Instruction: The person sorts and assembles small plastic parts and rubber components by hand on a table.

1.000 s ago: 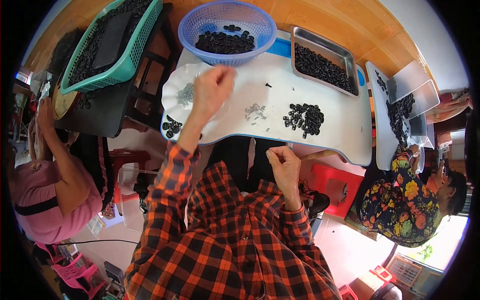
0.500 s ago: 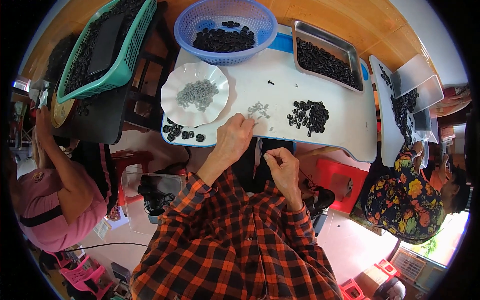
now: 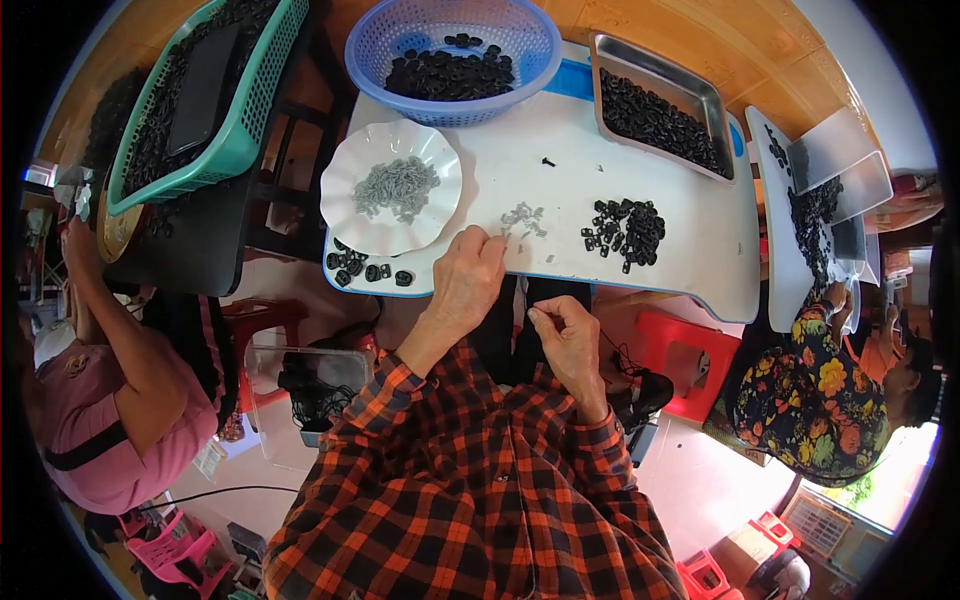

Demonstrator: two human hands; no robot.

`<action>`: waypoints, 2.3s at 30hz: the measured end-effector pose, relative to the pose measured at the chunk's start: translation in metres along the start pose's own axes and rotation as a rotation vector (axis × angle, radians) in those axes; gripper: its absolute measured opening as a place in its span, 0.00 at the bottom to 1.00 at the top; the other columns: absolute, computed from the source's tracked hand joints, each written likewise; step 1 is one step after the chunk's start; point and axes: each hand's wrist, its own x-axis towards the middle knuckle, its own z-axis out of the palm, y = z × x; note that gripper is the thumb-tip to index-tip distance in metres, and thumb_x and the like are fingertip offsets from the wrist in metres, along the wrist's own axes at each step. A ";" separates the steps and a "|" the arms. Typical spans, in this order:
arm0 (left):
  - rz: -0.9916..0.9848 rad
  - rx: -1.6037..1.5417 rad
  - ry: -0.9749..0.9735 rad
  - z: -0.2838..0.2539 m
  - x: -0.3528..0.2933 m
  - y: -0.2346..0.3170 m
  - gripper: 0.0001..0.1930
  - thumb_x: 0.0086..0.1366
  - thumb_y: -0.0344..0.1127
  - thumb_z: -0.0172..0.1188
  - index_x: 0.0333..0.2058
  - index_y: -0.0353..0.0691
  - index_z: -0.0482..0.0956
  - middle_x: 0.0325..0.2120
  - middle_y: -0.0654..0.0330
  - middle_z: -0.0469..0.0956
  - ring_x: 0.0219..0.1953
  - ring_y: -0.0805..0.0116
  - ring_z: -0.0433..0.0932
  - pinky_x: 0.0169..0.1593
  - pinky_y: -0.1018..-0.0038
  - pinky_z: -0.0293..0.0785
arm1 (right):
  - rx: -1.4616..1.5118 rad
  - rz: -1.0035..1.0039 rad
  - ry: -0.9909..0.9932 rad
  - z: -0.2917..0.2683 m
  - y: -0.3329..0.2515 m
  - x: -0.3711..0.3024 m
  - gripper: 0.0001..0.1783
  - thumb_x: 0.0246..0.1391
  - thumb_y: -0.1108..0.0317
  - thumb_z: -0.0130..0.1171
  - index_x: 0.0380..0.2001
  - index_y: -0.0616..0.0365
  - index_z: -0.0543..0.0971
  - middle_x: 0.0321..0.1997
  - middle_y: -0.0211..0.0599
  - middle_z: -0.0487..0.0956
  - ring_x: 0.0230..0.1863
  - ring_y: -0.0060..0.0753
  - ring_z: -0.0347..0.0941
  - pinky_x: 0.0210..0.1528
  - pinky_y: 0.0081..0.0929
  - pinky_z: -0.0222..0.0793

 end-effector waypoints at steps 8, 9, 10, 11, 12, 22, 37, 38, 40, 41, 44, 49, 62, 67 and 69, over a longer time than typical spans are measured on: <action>-0.014 -0.096 0.003 0.000 -0.001 -0.005 0.09 0.52 0.24 0.59 0.35 0.37 0.77 0.27 0.56 0.70 0.27 0.57 0.74 0.28 0.66 0.72 | -0.017 -0.021 -0.002 0.002 0.003 0.003 0.03 0.50 0.76 0.59 0.29 0.63 0.77 0.27 0.41 0.77 0.26 0.32 0.75 0.29 0.25 0.69; -0.039 -0.109 0.015 0.000 0.000 -0.005 0.10 0.52 0.24 0.59 0.35 0.37 0.77 0.27 0.56 0.70 0.27 0.57 0.75 0.28 0.65 0.72 | -0.022 -0.029 0.001 0.002 0.003 0.003 0.03 0.50 0.76 0.59 0.29 0.63 0.77 0.27 0.41 0.77 0.26 0.32 0.75 0.29 0.25 0.69; -0.065 -0.122 0.027 0.000 0.001 -0.005 0.11 0.52 0.23 0.59 0.36 0.37 0.77 0.27 0.56 0.70 0.27 0.57 0.75 0.28 0.65 0.72 | -0.027 -0.037 0.003 0.002 0.003 0.003 0.03 0.50 0.76 0.59 0.29 0.63 0.76 0.27 0.41 0.77 0.25 0.32 0.75 0.29 0.26 0.69; -0.066 -0.121 0.026 -0.001 0.003 -0.004 0.11 0.52 0.23 0.59 0.36 0.37 0.77 0.27 0.56 0.70 0.27 0.57 0.75 0.28 0.65 0.72 | -0.026 -0.035 0.002 0.003 0.001 0.004 0.03 0.50 0.76 0.59 0.29 0.63 0.76 0.27 0.41 0.77 0.25 0.32 0.75 0.29 0.26 0.69; -0.073 -0.093 -0.002 -0.001 0.006 -0.001 0.11 0.52 0.23 0.59 0.36 0.36 0.78 0.26 0.55 0.70 0.27 0.56 0.75 0.28 0.65 0.72 | -0.018 -0.027 0.006 0.003 -0.001 0.004 0.03 0.50 0.76 0.59 0.29 0.63 0.76 0.27 0.40 0.77 0.25 0.31 0.75 0.29 0.26 0.69; -0.151 -0.316 0.091 -0.002 0.000 -0.011 0.11 0.54 0.21 0.59 0.38 0.35 0.77 0.30 0.52 0.73 0.26 0.58 0.76 0.28 0.70 0.72 | -0.093 -0.182 0.164 0.004 -0.011 0.021 0.04 0.49 0.75 0.60 0.30 0.62 0.76 0.27 0.42 0.74 0.25 0.39 0.73 0.28 0.30 0.67; -0.194 -0.363 0.187 -0.002 -0.013 -0.011 0.12 0.53 0.21 0.61 0.38 0.34 0.76 0.29 0.52 0.73 0.26 0.56 0.76 0.27 0.69 0.72 | -0.476 -0.344 0.232 0.036 -0.017 0.059 0.04 0.50 0.72 0.58 0.27 0.60 0.75 0.27 0.42 0.71 0.29 0.47 0.71 0.29 0.39 0.66; -0.196 -0.361 0.189 -0.002 -0.013 -0.011 0.12 0.53 0.21 0.61 0.38 0.34 0.76 0.29 0.52 0.73 0.26 0.56 0.76 0.27 0.69 0.72 | -0.476 -0.346 0.230 0.037 -0.017 0.060 0.04 0.50 0.72 0.58 0.27 0.60 0.75 0.27 0.42 0.71 0.29 0.47 0.71 0.29 0.39 0.66; -0.204 -0.357 0.181 -0.004 -0.011 -0.009 0.11 0.53 0.21 0.62 0.37 0.34 0.76 0.29 0.53 0.73 0.26 0.57 0.76 0.27 0.70 0.72 | -0.533 -0.345 0.227 0.039 -0.015 0.062 0.04 0.50 0.72 0.57 0.27 0.61 0.74 0.28 0.42 0.70 0.30 0.48 0.70 0.29 0.40 0.66; -0.205 -0.358 0.182 -0.003 -0.011 -0.009 0.11 0.53 0.21 0.62 0.37 0.34 0.76 0.29 0.53 0.73 0.26 0.57 0.76 0.27 0.70 0.72 | -0.535 -0.346 0.227 0.039 -0.014 0.061 0.04 0.50 0.72 0.57 0.27 0.61 0.74 0.28 0.42 0.70 0.30 0.48 0.70 0.29 0.40 0.66; -0.220 -0.395 0.170 -0.004 -0.012 -0.007 0.10 0.53 0.21 0.62 0.36 0.34 0.76 0.28 0.53 0.73 0.25 0.57 0.76 0.27 0.70 0.72 | -0.562 -0.351 0.250 0.037 -0.009 0.061 0.04 0.51 0.72 0.56 0.29 0.61 0.73 0.29 0.43 0.70 0.31 0.48 0.70 0.30 0.40 0.66; -0.204 -0.368 0.172 -0.005 -0.010 -0.007 0.10 0.53 0.21 0.62 0.35 0.34 0.77 0.28 0.54 0.72 0.25 0.58 0.75 0.27 0.70 0.72 | -0.543 -0.434 0.296 0.029 -0.011 0.065 0.05 0.51 0.74 0.57 0.32 0.60 0.75 0.30 0.42 0.70 0.32 0.47 0.71 0.31 0.38 0.67; -0.160 -0.358 0.157 -0.005 -0.012 -0.010 0.11 0.52 0.21 0.62 0.36 0.35 0.76 0.29 0.54 0.72 0.26 0.59 0.75 0.27 0.70 0.72 | -0.643 -0.444 0.174 0.024 -0.012 0.078 0.05 0.46 0.76 0.55 0.30 0.62 0.74 0.31 0.44 0.69 0.34 0.47 0.70 0.31 0.39 0.67; -0.156 -0.395 0.166 -0.005 -0.009 -0.008 0.09 0.53 0.22 0.62 0.35 0.35 0.77 0.28 0.55 0.73 0.25 0.60 0.76 0.27 0.71 0.72 | -0.631 -0.402 0.149 0.024 -0.012 0.076 0.05 0.50 0.76 0.55 0.32 0.62 0.72 0.31 0.45 0.69 0.33 0.49 0.69 0.33 0.40 0.67; -0.184 -0.446 0.139 -0.005 -0.006 -0.005 0.08 0.54 0.22 0.61 0.35 0.34 0.77 0.28 0.55 0.73 0.25 0.61 0.76 0.27 0.71 0.72 | -0.572 -0.383 0.148 0.021 -0.016 0.072 0.05 0.50 0.76 0.55 0.32 0.62 0.72 0.32 0.45 0.70 0.34 0.50 0.69 0.33 0.40 0.66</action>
